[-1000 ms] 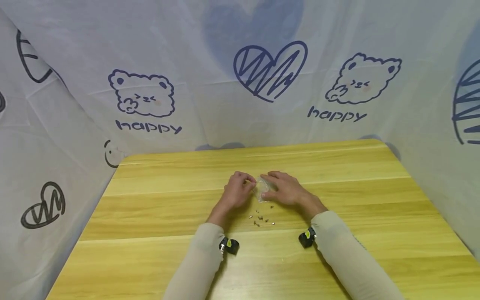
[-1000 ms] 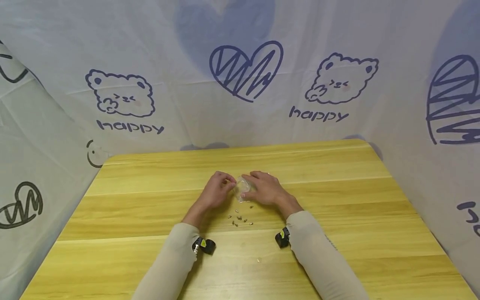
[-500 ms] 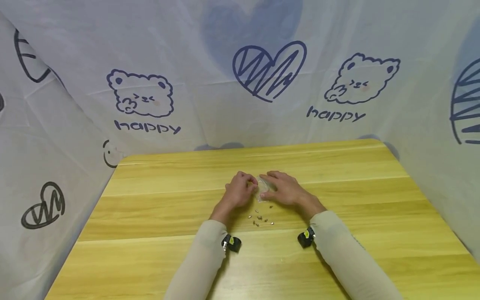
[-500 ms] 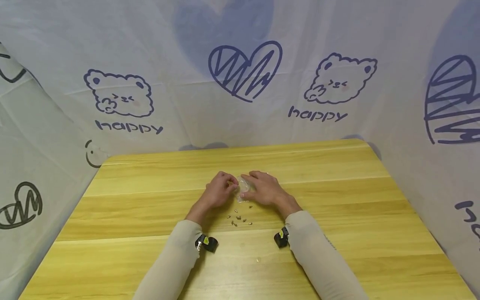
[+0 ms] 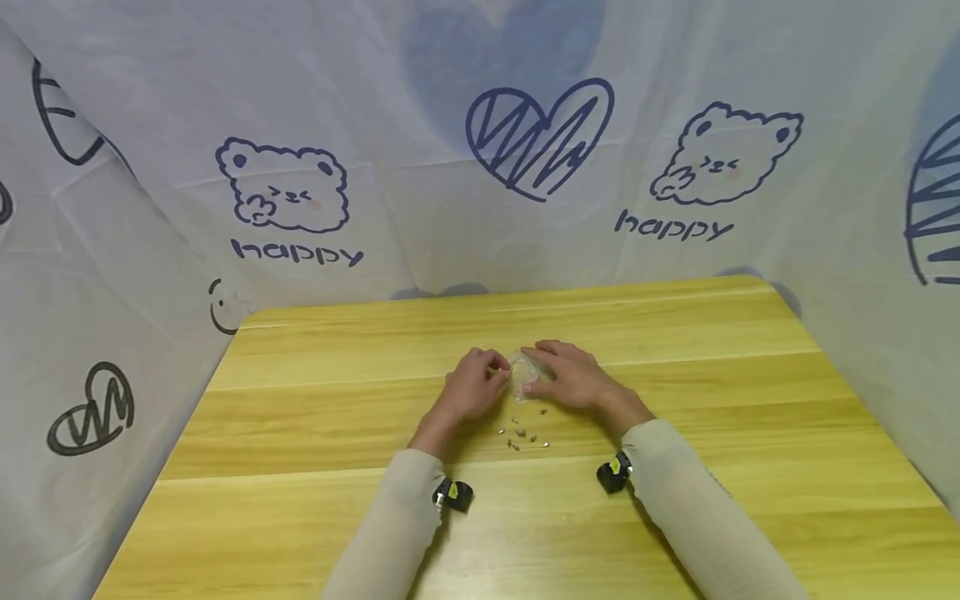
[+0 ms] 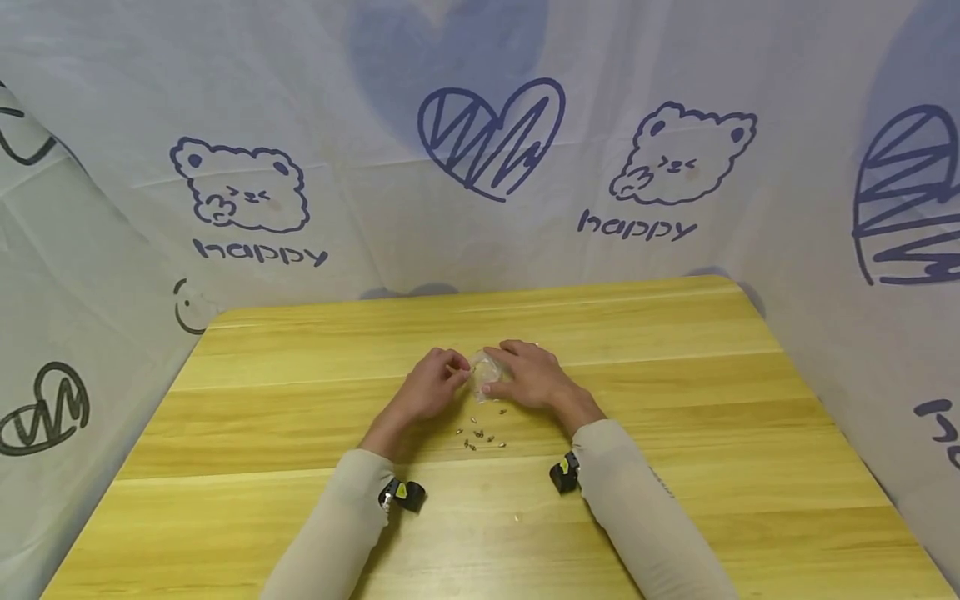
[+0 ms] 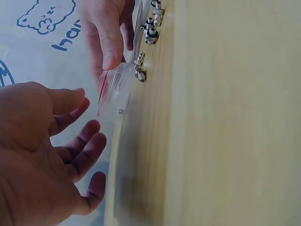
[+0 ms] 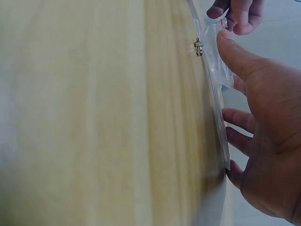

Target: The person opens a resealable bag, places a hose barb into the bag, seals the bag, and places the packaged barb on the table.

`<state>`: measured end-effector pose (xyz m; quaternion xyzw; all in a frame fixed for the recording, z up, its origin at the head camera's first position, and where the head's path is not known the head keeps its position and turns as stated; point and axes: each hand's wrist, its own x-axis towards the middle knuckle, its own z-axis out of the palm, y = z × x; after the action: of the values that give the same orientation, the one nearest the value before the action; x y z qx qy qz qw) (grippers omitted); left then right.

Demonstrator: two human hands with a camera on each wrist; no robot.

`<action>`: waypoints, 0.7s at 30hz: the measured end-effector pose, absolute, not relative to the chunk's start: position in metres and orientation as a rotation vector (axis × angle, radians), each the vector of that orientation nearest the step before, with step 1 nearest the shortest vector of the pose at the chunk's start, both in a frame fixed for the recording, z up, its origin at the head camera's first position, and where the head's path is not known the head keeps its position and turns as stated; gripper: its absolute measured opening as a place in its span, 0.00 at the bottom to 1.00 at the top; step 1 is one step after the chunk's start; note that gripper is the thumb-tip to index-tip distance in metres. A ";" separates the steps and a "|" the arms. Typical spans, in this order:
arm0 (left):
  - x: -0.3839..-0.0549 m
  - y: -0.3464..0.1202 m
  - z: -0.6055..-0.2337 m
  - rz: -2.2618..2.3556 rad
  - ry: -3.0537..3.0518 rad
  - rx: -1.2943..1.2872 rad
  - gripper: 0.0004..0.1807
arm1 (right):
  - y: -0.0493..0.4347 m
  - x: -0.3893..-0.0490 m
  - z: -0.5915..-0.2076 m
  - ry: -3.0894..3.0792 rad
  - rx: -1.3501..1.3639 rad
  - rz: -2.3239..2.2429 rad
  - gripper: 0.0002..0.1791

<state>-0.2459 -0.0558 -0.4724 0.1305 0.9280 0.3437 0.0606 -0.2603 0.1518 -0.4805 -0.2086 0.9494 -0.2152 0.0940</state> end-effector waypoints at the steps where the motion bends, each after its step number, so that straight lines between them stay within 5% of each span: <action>1: -0.245 -0.057 -0.471 1.032 2.806 0.398 0.10 | 0.152 -0.260 -0.481 2.815 -0.619 -0.640 0.38; 21: -0.217 -0.068 -0.466 0.838 2.728 0.579 0.07 | 0.152 -0.261 -0.482 2.813 -0.630 -0.634 0.38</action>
<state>-0.2171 -0.0682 -0.4658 0.1976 0.9306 0.2859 0.1147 -0.2614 0.1524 -0.4822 -0.2126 0.9487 -0.2137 0.0950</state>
